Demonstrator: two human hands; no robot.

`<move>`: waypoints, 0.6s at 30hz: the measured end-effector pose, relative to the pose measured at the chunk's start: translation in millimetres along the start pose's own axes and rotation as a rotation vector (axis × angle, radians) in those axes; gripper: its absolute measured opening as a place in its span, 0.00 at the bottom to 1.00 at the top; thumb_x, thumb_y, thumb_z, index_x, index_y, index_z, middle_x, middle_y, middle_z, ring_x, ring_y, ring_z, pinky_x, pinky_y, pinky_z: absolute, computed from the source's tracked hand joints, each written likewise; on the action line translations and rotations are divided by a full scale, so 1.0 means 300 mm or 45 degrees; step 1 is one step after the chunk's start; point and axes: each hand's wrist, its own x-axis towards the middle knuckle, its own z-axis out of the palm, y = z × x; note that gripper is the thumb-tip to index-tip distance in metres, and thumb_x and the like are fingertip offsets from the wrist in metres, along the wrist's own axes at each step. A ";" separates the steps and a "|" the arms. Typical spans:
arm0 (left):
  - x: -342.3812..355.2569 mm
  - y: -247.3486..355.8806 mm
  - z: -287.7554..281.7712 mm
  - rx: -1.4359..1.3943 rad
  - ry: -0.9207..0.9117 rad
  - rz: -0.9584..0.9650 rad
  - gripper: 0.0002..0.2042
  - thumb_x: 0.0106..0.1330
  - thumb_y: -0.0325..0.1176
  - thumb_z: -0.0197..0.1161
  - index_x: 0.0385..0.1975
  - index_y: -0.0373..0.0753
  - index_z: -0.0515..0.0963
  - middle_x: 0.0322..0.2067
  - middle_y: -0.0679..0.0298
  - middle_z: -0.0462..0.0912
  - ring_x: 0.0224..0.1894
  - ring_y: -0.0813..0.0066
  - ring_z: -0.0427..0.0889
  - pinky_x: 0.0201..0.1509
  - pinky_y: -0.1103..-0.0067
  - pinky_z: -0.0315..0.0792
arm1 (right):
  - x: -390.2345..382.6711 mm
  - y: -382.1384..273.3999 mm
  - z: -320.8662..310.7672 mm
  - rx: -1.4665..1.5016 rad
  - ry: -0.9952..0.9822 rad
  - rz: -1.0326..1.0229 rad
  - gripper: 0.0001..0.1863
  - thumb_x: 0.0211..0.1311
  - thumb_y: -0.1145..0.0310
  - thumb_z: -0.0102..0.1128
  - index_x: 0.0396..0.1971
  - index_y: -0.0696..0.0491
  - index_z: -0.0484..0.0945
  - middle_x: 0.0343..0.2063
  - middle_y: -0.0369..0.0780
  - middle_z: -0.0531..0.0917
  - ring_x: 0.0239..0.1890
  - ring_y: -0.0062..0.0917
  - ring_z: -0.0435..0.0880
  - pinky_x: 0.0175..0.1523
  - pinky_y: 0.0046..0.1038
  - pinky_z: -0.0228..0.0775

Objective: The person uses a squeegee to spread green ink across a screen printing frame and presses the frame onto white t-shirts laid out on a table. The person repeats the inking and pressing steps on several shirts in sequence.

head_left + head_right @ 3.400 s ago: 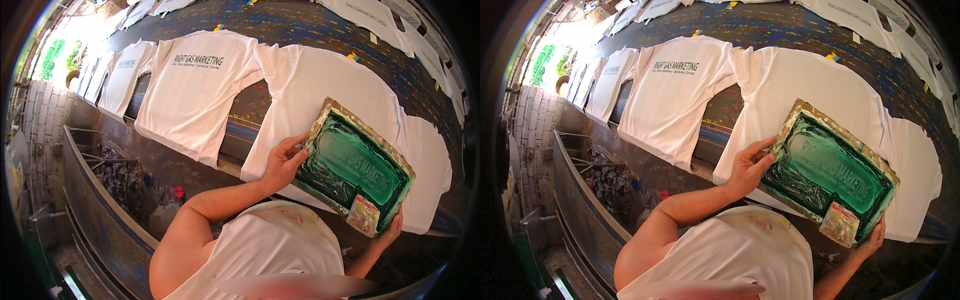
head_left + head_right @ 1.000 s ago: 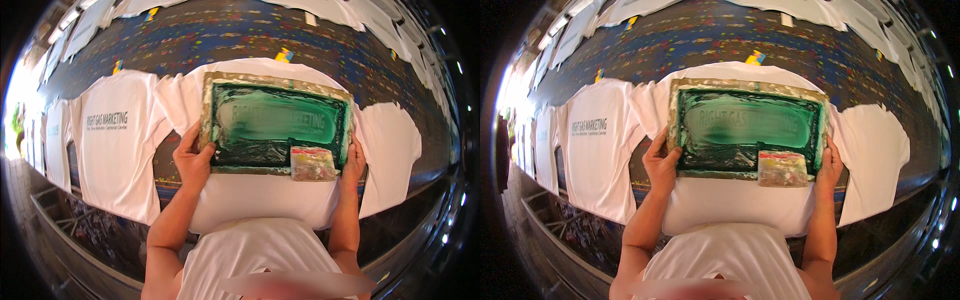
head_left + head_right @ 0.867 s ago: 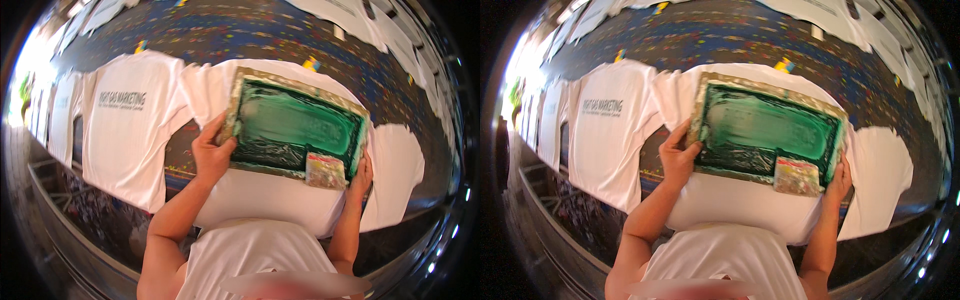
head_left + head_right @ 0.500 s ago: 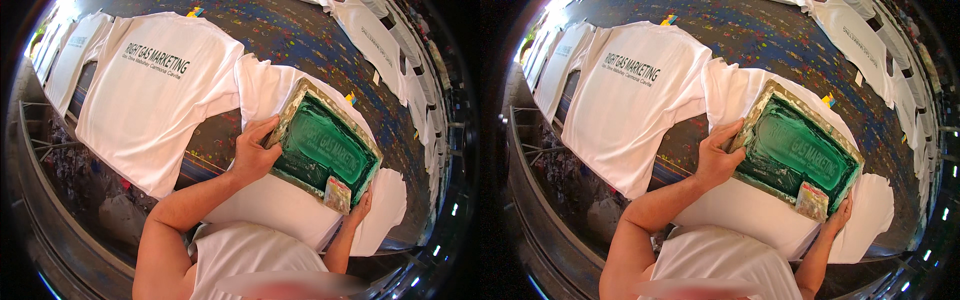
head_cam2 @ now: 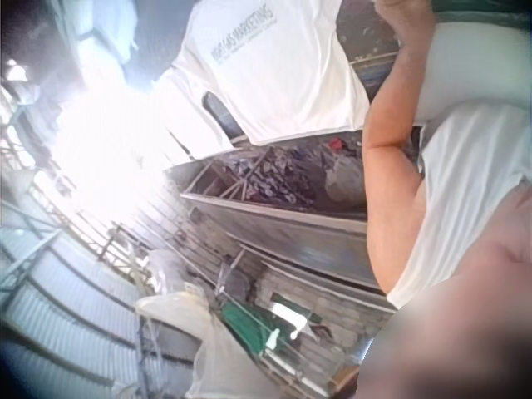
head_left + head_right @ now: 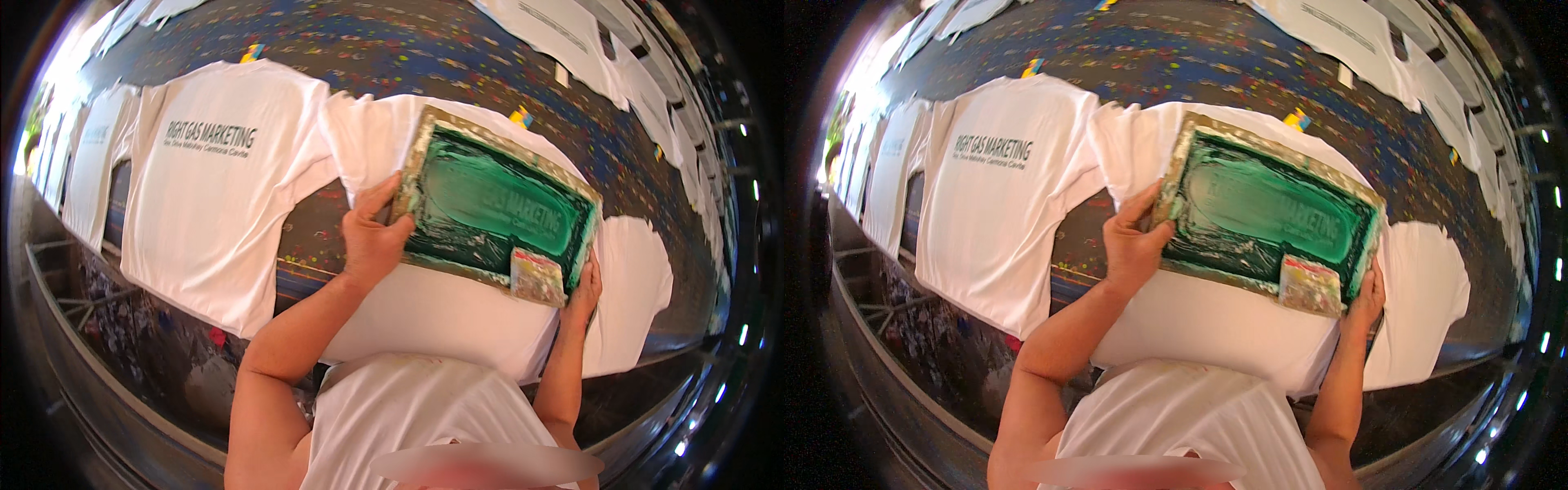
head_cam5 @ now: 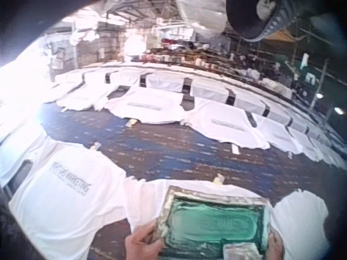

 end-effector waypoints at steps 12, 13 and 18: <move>0.012 0.049 -0.011 -0.018 -0.105 -0.103 0.30 0.66 0.11 0.68 0.71 0.22 0.78 0.61 0.52 0.89 0.60 0.73 0.89 0.68 0.78 0.79 | 0.004 -0.001 0.030 -0.522 0.143 -0.208 0.20 0.85 0.66 0.60 0.67 0.59 0.86 0.62 0.46 0.91 0.64 0.27 0.86 0.71 0.30 0.73; 0.013 0.056 -0.011 -0.016 -0.117 -0.105 0.30 0.67 0.11 0.68 0.72 0.22 0.78 0.61 0.52 0.89 0.59 0.73 0.89 0.67 0.78 0.79 | 0.005 -0.002 0.036 -0.486 0.129 -0.243 0.20 0.84 0.66 0.61 0.67 0.59 0.86 0.61 0.46 0.91 0.64 0.28 0.87 0.71 0.30 0.73; 0.023 0.067 -0.009 0.109 -0.105 -0.079 0.29 0.65 0.15 0.70 0.70 0.24 0.81 0.57 0.54 0.91 0.53 0.74 0.89 0.63 0.79 0.80 | 0.006 -0.011 0.056 -0.324 0.105 -0.255 0.20 0.83 0.66 0.62 0.65 0.60 0.87 0.58 0.47 0.92 0.59 0.27 0.89 0.68 0.30 0.76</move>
